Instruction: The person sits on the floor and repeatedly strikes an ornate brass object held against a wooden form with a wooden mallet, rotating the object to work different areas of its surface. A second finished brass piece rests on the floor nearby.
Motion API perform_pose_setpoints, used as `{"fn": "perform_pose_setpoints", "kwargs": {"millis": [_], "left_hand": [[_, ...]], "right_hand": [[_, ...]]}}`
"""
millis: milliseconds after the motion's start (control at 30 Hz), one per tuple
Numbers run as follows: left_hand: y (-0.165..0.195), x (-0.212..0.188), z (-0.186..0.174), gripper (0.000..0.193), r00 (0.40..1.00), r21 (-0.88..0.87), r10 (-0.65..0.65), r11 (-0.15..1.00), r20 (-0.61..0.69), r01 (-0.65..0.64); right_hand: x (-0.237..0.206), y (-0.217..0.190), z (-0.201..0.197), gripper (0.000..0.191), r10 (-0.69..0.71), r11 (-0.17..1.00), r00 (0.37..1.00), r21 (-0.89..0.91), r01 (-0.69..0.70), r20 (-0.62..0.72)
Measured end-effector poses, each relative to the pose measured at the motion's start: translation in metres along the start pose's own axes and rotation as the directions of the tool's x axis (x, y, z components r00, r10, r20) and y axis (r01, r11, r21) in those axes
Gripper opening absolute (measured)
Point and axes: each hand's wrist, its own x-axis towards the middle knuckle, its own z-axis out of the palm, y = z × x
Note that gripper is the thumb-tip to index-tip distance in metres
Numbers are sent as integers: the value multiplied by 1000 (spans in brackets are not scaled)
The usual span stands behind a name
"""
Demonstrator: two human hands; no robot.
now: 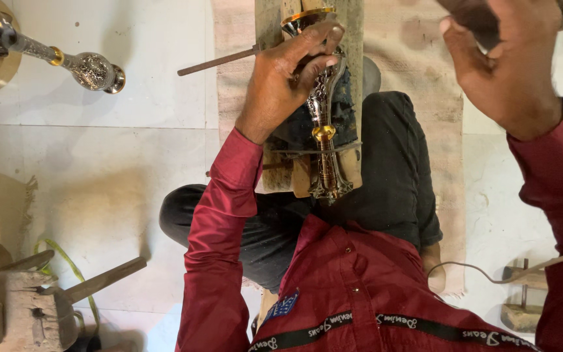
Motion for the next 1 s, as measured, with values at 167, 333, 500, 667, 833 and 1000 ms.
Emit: {"fn": "perform_pose_setpoints", "kwargs": {"millis": [167, 333, 500, 667, 833, 1000], "left_hand": [[4, 6, -4, 47, 997, 99, 64, 993, -48, -59], [6, 12, -5, 47, 987, 115, -149, 981, -61, 155], [3, 15, -7, 46, 991, 120, -92, 987, -101, 104], [1, 17, -11, 48, 990, 114, -84, 989, -109, 96], [-4, 20, -11, 39, 990, 185, -75, 978, -117, 96], [-10, 20, -13, 40, 986, 179, -102, 976, -133, 125]], "right_hand": [[30, -30, -10, 49, -272, 834, 962, -491, 253, 33], [49, -41, -7, 54, -225, 879, 974, -426, 215, 26], [48, -28, -6, 53, -259, 876, 964, -408, 258, 56], [49, -19, -1, 50, -91, 972, 994, -210, 101, 58], [44, -11, 0, 60, -191, 861, 979, -467, 202, 72], [33, 10, 10, 68, -195, 877, 976, -428, 217, 96]]}}
